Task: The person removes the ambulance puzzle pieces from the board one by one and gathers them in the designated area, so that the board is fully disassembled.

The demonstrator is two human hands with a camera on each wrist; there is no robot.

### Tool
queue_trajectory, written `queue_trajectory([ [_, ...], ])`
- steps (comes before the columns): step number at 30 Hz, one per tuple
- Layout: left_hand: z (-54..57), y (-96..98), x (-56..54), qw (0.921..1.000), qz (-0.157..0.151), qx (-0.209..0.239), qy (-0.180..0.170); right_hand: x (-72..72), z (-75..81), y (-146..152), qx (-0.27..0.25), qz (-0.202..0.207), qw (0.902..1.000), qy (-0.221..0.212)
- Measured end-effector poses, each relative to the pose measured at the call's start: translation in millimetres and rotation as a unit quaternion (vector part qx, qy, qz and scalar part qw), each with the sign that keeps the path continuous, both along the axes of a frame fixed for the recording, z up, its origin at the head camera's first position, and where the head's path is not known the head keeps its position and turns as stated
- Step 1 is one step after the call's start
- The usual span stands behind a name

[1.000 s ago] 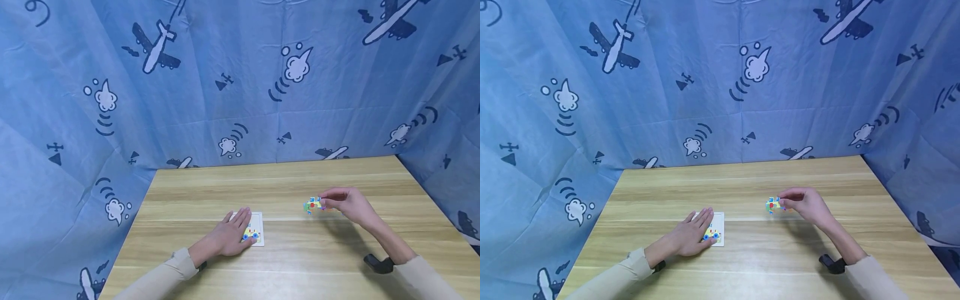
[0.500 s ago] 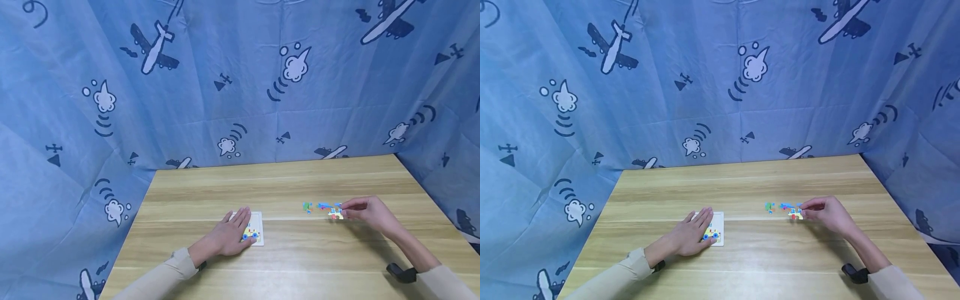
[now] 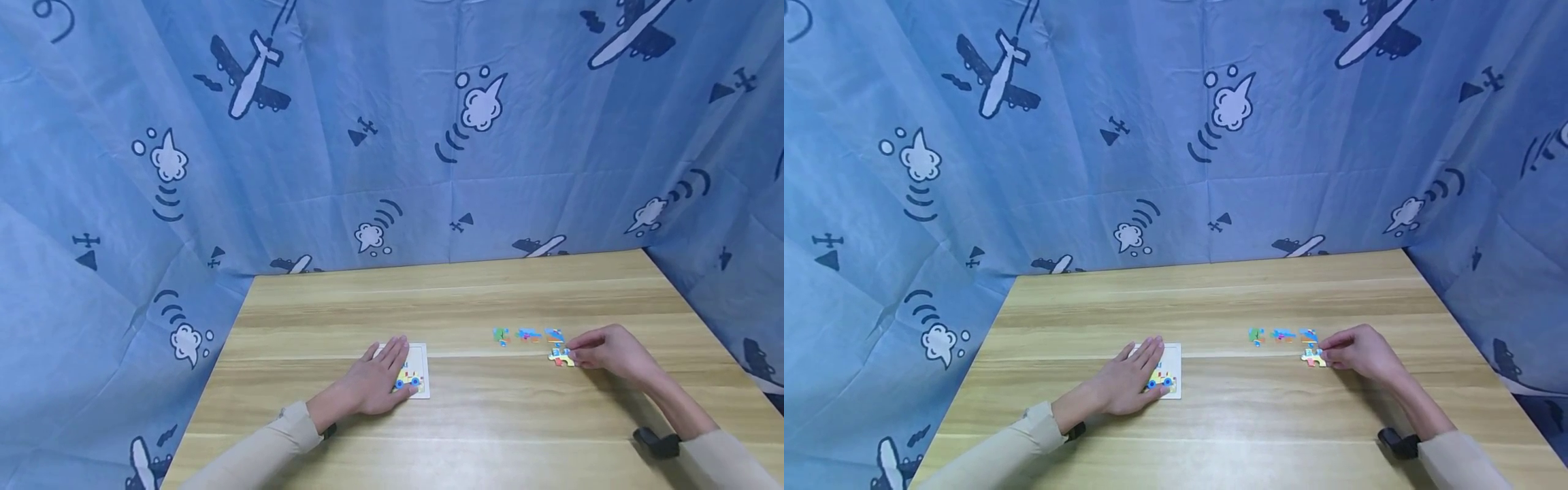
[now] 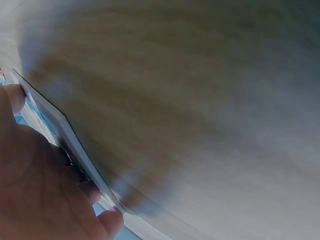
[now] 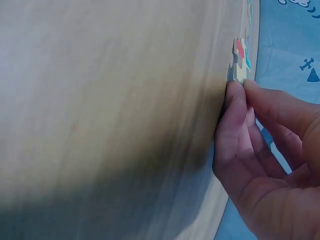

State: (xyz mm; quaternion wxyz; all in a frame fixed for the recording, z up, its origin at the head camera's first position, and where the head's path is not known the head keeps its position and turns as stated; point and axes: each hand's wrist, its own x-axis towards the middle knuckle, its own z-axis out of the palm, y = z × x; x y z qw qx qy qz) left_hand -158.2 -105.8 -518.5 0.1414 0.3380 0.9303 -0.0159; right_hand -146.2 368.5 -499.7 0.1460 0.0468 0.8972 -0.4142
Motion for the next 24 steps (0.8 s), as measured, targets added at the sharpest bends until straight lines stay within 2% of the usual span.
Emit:
queue_trajectory([
  [10, -1.0, -0.2, -0.4, 1.0000, 0.000, -0.006, -0.001, -3.3, 3.5, -12, 0.077, -0.012, 0.9969, 0.012],
  [24, -2.0, -1.0, -1.4, 0.9999, 0.006, -0.008, -0.006, -5.5, 3.2, -12, 0.091, -0.021, 0.9956, -0.003],
])
